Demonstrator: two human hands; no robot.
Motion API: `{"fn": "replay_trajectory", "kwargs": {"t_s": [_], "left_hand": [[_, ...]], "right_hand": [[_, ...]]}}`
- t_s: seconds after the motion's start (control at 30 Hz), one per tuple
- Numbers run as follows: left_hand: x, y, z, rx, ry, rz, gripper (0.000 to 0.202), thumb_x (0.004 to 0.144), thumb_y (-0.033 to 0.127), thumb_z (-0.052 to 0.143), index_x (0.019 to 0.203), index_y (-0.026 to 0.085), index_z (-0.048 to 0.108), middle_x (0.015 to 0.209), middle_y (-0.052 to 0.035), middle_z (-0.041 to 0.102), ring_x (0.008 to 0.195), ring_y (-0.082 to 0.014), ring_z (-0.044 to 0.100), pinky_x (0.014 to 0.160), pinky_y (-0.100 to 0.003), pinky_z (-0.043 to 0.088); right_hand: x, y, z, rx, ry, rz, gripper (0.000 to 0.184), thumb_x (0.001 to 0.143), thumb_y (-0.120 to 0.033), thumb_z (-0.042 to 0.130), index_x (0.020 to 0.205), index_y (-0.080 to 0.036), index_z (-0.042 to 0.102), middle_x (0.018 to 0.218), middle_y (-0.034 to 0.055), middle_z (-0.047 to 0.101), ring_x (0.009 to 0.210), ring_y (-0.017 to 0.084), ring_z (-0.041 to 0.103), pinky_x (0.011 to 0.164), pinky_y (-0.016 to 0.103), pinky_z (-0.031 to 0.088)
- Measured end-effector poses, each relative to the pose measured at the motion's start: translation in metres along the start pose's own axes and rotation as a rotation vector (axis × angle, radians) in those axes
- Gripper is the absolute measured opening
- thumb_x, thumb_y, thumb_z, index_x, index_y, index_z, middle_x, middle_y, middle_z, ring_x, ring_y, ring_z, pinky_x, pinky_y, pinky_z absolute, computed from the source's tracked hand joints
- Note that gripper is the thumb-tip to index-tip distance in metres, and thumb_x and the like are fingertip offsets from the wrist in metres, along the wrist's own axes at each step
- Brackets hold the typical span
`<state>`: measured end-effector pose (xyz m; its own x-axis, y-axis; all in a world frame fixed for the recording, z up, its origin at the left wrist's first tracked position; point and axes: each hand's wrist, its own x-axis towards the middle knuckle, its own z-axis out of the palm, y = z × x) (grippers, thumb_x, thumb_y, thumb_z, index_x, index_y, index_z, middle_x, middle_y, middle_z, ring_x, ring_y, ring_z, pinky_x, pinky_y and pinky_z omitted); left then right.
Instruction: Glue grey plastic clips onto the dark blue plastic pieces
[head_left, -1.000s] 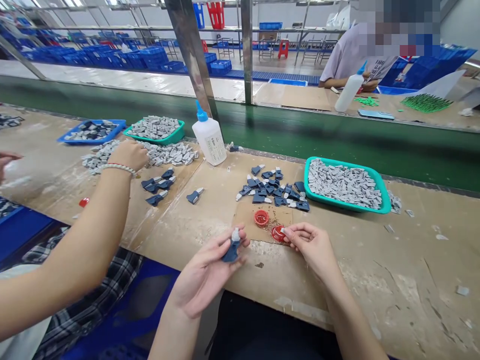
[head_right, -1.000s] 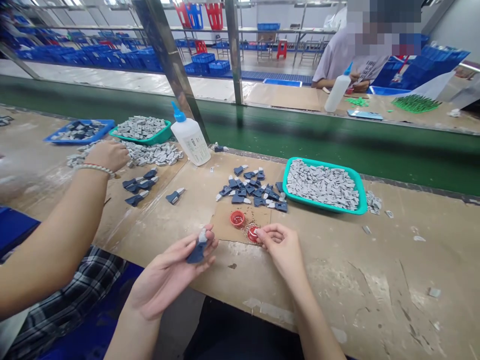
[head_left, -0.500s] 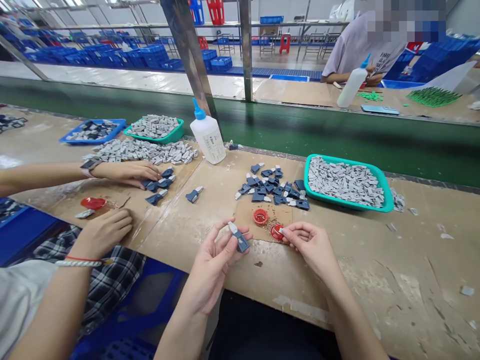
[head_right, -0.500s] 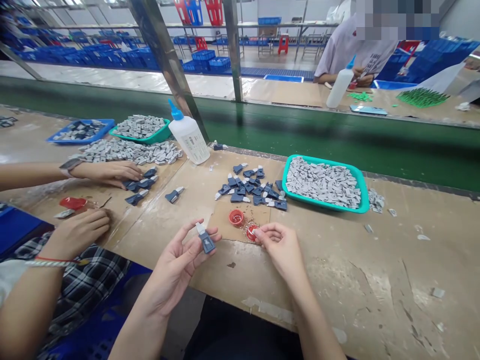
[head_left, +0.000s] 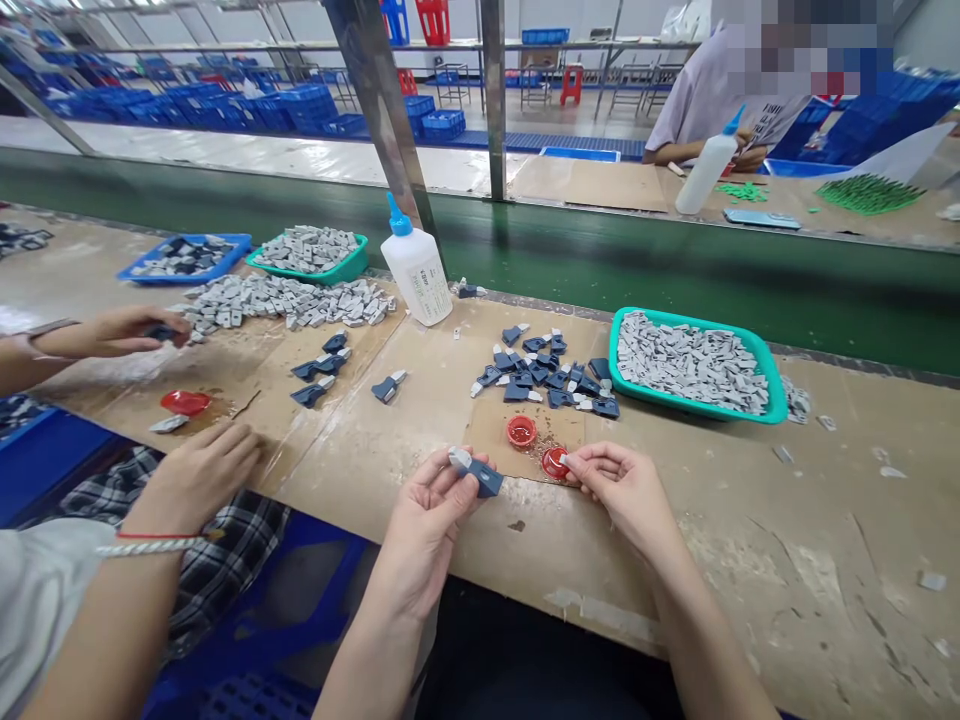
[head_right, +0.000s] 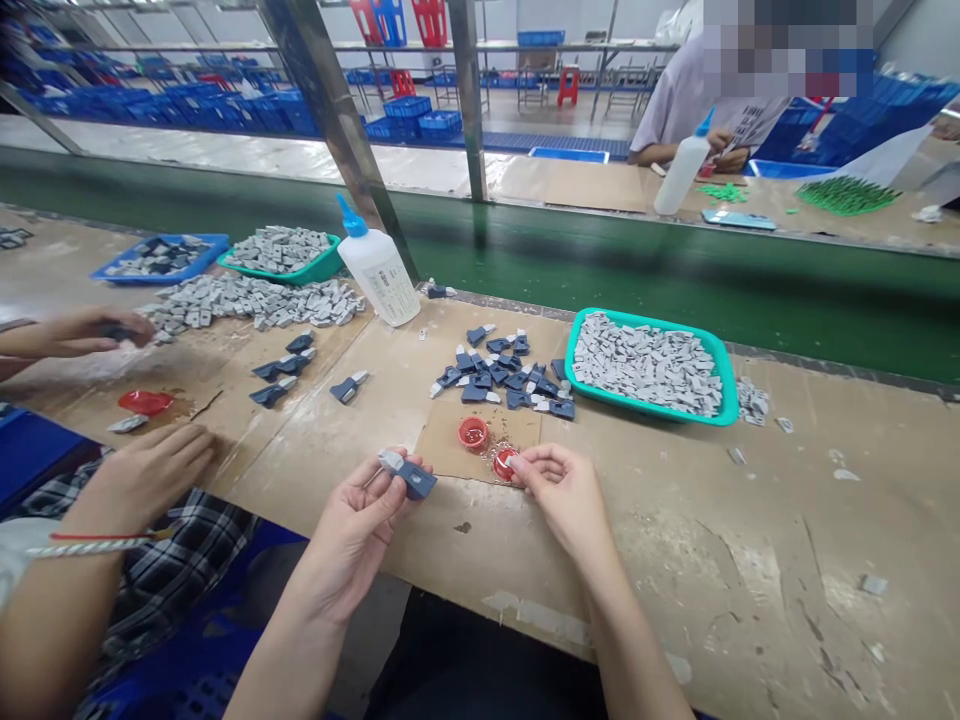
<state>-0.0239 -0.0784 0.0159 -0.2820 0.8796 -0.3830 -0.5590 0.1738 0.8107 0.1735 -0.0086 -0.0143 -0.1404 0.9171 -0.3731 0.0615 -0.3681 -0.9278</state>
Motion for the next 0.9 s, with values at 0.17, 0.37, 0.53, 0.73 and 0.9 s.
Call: {"fn": "replay_trajectory", "kwargs": {"t_s": [0.17, 0.37, 0.53, 0.73, 0.9], "left_hand": [[0.001, -0.006, 0.0, 0.001, 0.012, 0.028, 0.033, 0.067, 0.021, 0.083, 0.096, 0.017, 0.068, 0.095, -0.0049, 0.073, 0.088, -0.0168, 0.071, 0.079, -0.022, 0.057], [0.004, -0.026, 0.02, 0.07, -0.031, 0.144, 0.027, 0.065, 0.017, 0.083, 0.088, 0.018, 0.07, 0.092, -0.0046, 0.076, 0.092, -0.0167, 0.07, 0.082, -0.022, 0.055], [0.005, -0.032, 0.038, 0.103, -0.119, 0.194, 0.025, 0.066, 0.013, 0.081, 0.088, 0.021, 0.073, 0.092, -0.0037, 0.076, 0.091, -0.0167, 0.071, 0.083, -0.023, 0.055], [0.003, -0.031, 0.04, 0.142, -0.18, 0.198, 0.026, 0.065, 0.01, 0.081, 0.087, 0.022, 0.076, 0.092, -0.0036, 0.077, 0.088, -0.0168, 0.072, 0.079, -0.022, 0.057], [0.0, -0.032, 0.045, 0.171, -0.207, 0.199, 0.027, 0.063, 0.011, 0.082, 0.087, 0.023, 0.078, 0.09, -0.0042, 0.077, 0.087, -0.0201, 0.073, 0.082, -0.027, 0.058]], "right_hand": [[-0.003, -0.004, -0.005, 0.028, -0.017, -0.012, 0.039, 0.064, -0.05, 0.081, 0.075, -0.015, 0.067, 0.066, 0.0076, 0.07, 0.059, 0.014, 0.058, 0.053, 0.023, 0.042], [-0.027, -0.028, -0.006, 0.068, -0.111, -0.049, 0.03, 0.071, -0.044, 0.079, 0.077, -0.017, 0.068, 0.067, 0.0046, 0.07, 0.058, 0.011, 0.057, 0.052, 0.02, 0.042], [-0.036, -0.041, 0.001, 0.102, -0.174, -0.06, 0.029, 0.068, -0.041, 0.081, 0.074, -0.017, 0.067, 0.063, 0.0013, 0.067, 0.054, 0.01, 0.055, 0.049, 0.019, 0.04], [-0.033, -0.037, -0.002, 0.09, -0.202, -0.031, 0.031, 0.067, -0.039, 0.083, 0.075, -0.015, 0.064, 0.063, 0.0006, 0.065, 0.058, 0.01, 0.057, 0.052, 0.019, 0.042], [-0.034, -0.038, -0.01, 0.06, -0.331, 0.058, 0.039, 0.071, -0.047, 0.078, 0.085, -0.02, 0.054, 0.059, -0.0031, 0.062, 0.054, 0.01, 0.054, 0.044, 0.017, 0.036]]}}
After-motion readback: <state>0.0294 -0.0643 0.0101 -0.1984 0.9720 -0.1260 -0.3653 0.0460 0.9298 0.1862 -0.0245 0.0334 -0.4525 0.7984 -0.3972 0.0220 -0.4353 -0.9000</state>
